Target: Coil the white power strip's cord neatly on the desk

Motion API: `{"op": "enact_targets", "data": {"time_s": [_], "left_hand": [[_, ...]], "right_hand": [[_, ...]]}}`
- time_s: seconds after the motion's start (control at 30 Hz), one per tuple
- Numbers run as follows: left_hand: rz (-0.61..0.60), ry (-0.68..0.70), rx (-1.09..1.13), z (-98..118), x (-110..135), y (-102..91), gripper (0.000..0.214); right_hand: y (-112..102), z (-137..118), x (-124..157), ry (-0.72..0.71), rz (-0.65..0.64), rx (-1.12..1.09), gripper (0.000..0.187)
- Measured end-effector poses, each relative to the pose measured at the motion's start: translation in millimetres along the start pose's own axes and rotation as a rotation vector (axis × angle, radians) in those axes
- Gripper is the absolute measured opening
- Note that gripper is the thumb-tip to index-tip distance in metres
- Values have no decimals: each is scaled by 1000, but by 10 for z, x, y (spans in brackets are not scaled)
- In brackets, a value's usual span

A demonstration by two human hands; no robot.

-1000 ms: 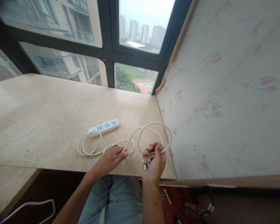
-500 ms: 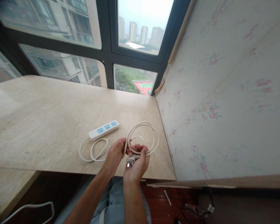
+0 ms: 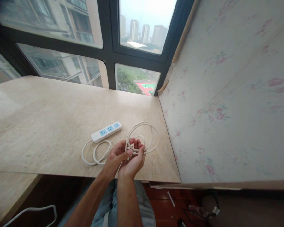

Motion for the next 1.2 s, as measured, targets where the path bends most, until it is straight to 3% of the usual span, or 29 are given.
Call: {"op": "enact_targets", "data": {"time_s": [0.17, 0.33, 0.5, 0.6, 0.73, 0.83, 0.97, 1.1, 1.2], "left_hand": [[83, 93, 1, -1, 21, -46, 30], [-70, 134, -59, 14, 24, -200, 46], [-141, 200, -169, 18, -6, -248, 62], [10, 283, -175, 21, -25, -184, 44], [216, 331, 62, 90, -72, -101, 39], [244, 261, 246, 201, -108, -96, 44], [199, 160, 310, 367, -110, -125, 52], [159, 26, 315, 503, -121, -192, 59], [33, -180, 272, 596, -158, -277, 67]], "right_hand": [[24, 84, -26, 164, 58, -33, 15], [40, 136, -70, 334, 59, -31, 10], [6, 196, -62, 293, -89, 32, 21], [33, 185, -9, 264, -174, 58, 28], [139, 101, 147, 291, -263, 95, 21], [159, -7, 284, 331, -279, 134, 21], [45, -200, 374, 315, -390, 215, 31], [-117, -437, 285, 246, -421, 224, 46], [-195, -625, 122, 188, -471, 303, 56]]}}
Point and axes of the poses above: each hand's wrist, its own x-axis away from the middle knuckle, its own y-axis out of the palm, z = x × y, the point moved 1 cm from there along -x, towards the middle knuckle, and after that the axes turned 6 degrees about x, right-handed, at the moved point
